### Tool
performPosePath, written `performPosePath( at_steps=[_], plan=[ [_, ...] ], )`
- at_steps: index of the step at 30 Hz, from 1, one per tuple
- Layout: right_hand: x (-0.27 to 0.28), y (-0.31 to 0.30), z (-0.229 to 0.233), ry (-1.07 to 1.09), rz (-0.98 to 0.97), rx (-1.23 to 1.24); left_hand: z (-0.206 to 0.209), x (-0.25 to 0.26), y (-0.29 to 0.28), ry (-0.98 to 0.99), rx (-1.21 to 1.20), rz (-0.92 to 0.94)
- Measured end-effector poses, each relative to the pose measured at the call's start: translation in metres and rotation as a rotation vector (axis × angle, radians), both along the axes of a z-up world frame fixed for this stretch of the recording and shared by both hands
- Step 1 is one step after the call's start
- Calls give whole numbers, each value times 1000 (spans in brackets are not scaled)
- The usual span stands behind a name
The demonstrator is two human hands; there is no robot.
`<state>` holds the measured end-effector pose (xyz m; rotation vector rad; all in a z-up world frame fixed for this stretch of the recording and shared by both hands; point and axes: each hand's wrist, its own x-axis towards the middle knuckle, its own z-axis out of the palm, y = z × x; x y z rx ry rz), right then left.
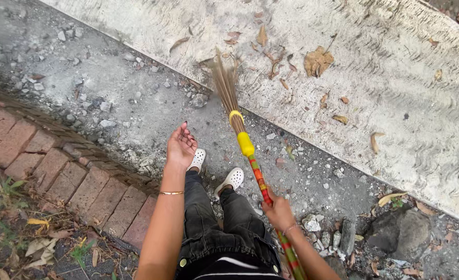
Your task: The person sweeps dry leaves and debris along a paved walkway and onto the adjacent soil using a broom.
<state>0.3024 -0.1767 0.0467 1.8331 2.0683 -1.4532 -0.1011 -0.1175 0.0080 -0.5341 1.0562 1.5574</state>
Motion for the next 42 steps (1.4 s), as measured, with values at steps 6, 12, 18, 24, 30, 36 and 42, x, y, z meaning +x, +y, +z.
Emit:
performPosePath(
  at_steps=[6,12,18,24,30,36,42],
  plan=[
    [-27,-2,-3,174,-130,-256,6,18,2,10,26,-27],
    [15,-12,-76,-10,-219,-370,16,24,7,26,27,-58],
    [105,-25,21,-266,-209,-130,2,28,16,15,27,-112],
    [66,-12,95,-165,-559,-232,1,60,43,-2,52,-211],
    [127,-5,57,223,-930,-283,5,108,93,-54,103,-340],
    [248,-12,10,563,-1322,-17,-12,144,133,-59,73,-476],
    [308,6,-29,346,-1541,25,-14,187,208,-64,87,-613]
  ],
)
